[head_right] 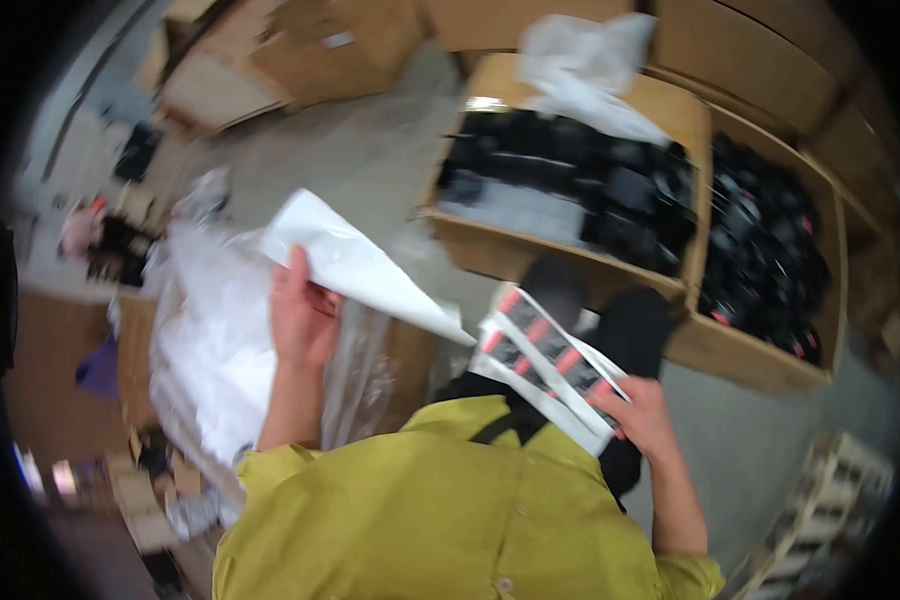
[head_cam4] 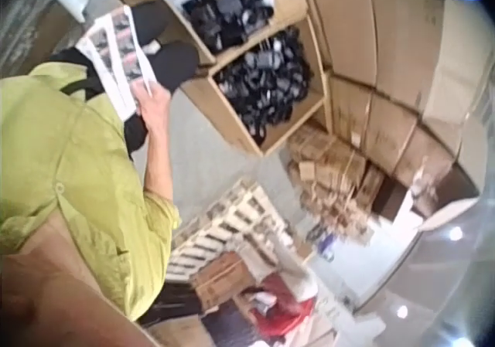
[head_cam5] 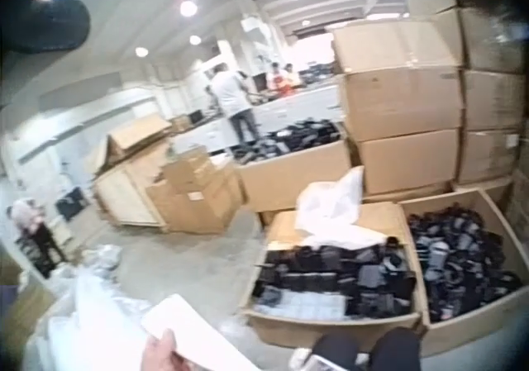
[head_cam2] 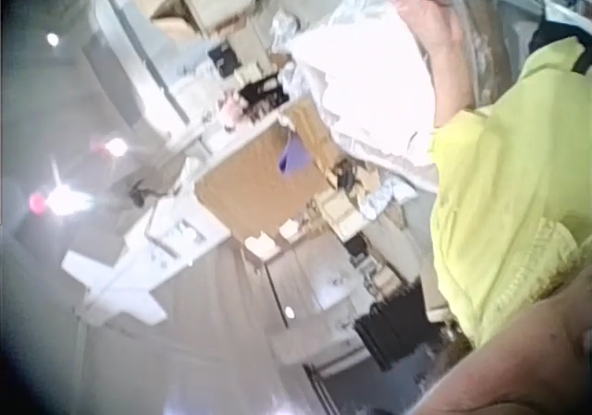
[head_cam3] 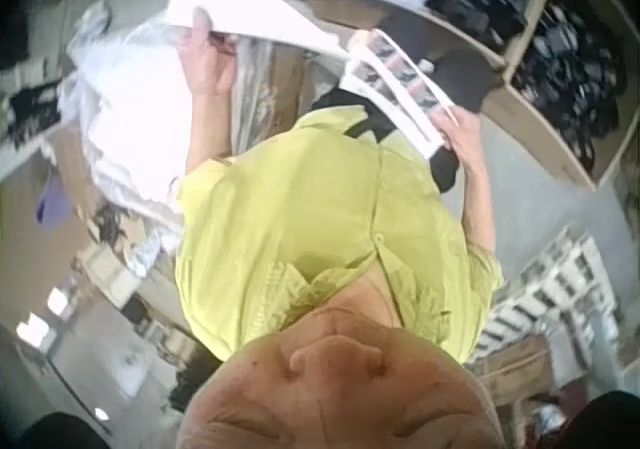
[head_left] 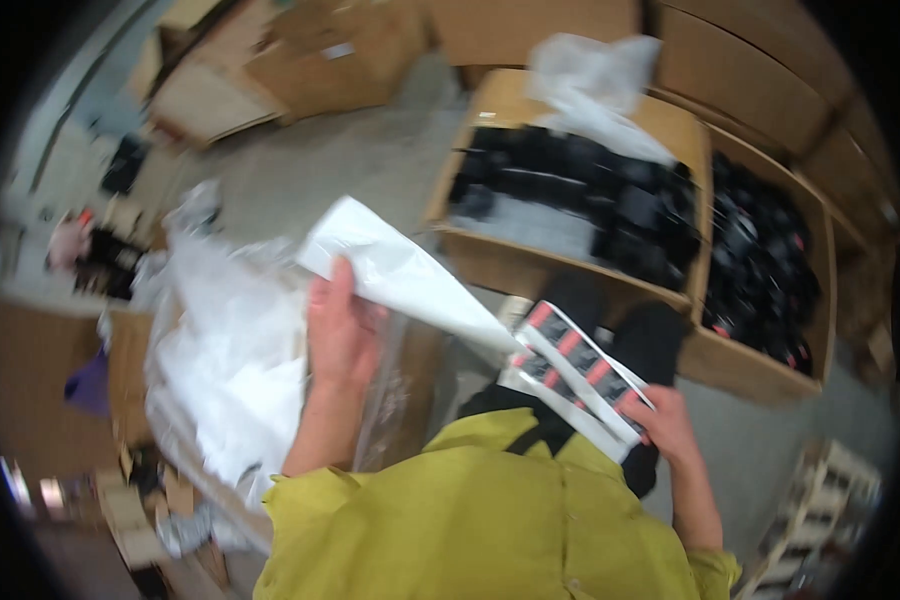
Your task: Apply safety or identification stickers to black plastic components in a warehouse setting.
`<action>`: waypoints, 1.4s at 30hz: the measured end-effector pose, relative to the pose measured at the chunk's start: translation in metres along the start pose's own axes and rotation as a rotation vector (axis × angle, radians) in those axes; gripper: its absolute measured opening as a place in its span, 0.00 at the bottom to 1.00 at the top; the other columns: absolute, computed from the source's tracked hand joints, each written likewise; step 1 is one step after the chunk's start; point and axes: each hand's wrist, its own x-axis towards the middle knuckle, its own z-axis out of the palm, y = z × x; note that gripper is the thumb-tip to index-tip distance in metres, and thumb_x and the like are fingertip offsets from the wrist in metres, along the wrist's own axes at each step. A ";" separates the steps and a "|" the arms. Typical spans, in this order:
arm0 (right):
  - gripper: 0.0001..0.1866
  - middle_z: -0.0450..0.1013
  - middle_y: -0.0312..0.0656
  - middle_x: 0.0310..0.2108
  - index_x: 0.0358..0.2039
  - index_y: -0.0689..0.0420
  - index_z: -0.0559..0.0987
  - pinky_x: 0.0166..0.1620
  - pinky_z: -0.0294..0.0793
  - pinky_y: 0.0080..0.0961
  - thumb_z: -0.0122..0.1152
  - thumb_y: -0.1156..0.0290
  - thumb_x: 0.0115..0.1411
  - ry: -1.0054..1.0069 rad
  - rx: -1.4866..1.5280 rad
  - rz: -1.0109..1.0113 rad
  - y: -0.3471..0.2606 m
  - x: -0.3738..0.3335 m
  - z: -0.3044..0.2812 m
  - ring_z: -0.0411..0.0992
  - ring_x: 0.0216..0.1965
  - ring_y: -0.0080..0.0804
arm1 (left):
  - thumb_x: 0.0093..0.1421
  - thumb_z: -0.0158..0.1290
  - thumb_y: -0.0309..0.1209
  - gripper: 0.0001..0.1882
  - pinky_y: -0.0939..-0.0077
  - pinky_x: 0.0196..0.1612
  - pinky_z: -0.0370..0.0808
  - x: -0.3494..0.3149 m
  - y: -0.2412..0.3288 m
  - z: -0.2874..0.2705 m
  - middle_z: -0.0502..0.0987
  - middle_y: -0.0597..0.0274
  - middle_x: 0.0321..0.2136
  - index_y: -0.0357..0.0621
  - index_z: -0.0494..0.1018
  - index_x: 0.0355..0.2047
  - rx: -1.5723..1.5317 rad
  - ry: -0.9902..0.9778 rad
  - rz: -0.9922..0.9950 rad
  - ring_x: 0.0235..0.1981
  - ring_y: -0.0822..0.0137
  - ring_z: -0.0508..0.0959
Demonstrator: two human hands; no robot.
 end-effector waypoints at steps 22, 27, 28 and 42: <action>0.08 0.68 0.34 0.13 0.22 0.63 0.76 0.10 0.55 0.10 0.57 0.70 0.50 -0.043 0.048 0.080 0.011 0.022 0.014 0.59 0.08 0.14 | 0.46 0.51 0.28 0.11 0.68 0.25 0.76 -0.049 0.009 -0.238 0.74 0.59 0.23 0.37 0.73 0.30 1.372 -0.487 -0.945 0.25 0.68 0.75; 0.09 0.67 0.33 0.12 0.23 0.62 0.77 0.11 0.57 0.11 0.57 0.68 0.50 -0.011 -0.041 0.107 0.011 0.006 0.008 0.59 0.09 0.14 | 0.47 0.52 0.30 0.07 0.71 0.25 0.69 -0.031 0.095 -0.155 0.73 0.53 0.21 0.42 0.74 0.26 1.813 -0.390 0.172 0.21 0.58 0.72; 0.09 0.67 0.32 0.12 0.23 0.62 0.77 0.11 0.57 0.12 0.57 0.68 0.50 0.019 -0.039 0.106 0.016 0.000 0.009 0.60 0.09 0.14 | 0.46 0.53 0.28 0.06 0.68 0.27 0.69 -0.031 0.113 -0.091 0.73 0.54 0.21 0.41 0.73 0.26 1.486 -0.350 0.161 0.22 0.57 0.72; 0.13 0.70 0.35 0.20 0.31 0.61 0.77 0.19 0.66 0.14 0.57 0.64 0.50 0.014 0.070 0.065 0.024 0.011 0.011 0.63 0.16 0.17 | 0.47 0.51 0.24 0.04 0.75 0.19 0.65 -0.044 0.047 0.039 0.69 0.59 0.18 0.36 0.69 0.24 0.674 -1.148 1.292 0.20 0.68 0.70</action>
